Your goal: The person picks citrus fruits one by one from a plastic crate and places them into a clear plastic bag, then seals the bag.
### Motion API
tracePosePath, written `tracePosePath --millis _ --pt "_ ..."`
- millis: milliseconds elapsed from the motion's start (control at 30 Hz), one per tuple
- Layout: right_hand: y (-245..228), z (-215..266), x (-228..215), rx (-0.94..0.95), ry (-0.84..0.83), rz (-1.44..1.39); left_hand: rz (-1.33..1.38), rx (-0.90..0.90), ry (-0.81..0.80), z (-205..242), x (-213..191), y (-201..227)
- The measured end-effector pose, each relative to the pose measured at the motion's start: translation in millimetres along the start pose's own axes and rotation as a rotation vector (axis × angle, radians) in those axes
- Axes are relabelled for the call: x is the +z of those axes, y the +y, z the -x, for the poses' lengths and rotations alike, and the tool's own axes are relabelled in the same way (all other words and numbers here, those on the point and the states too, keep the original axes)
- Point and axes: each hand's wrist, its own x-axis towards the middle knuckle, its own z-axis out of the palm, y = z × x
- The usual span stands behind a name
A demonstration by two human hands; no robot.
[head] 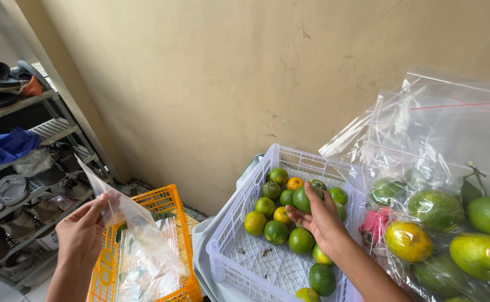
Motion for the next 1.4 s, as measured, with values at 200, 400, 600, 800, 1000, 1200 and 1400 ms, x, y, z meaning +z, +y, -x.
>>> tracePosePath --millis 200,400,600,800,1000,1200,1400 --pt "-1 1 0 -0.002 -0.005 0.007 0.073 0.079 -0.092 30 48 30" --pt "-2 1 -1 -0.007 -0.007 0.021 0.194 0.046 -0.283 40 81 27" --pt "-1 6 1 0.022 -0.011 0.049 0.163 0.155 -0.443 63 132 6" --pt "-3 10 3 -0.023 -0.037 0.062 0.213 0.154 -0.733 100 195 -16" --pt "-5 -2 -4 -0.148 0.102 -0.138 -0.353 0.161 -1.033 128 242 -60" --pt "-8 -9 -13 -0.178 0.248 -0.282 -0.704 0.221 -1.248 142 271 -80" --pt "-5 -20 -16 -0.170 0.266 -0.333 -0.530 0.069 -1.317 137 276 -85"
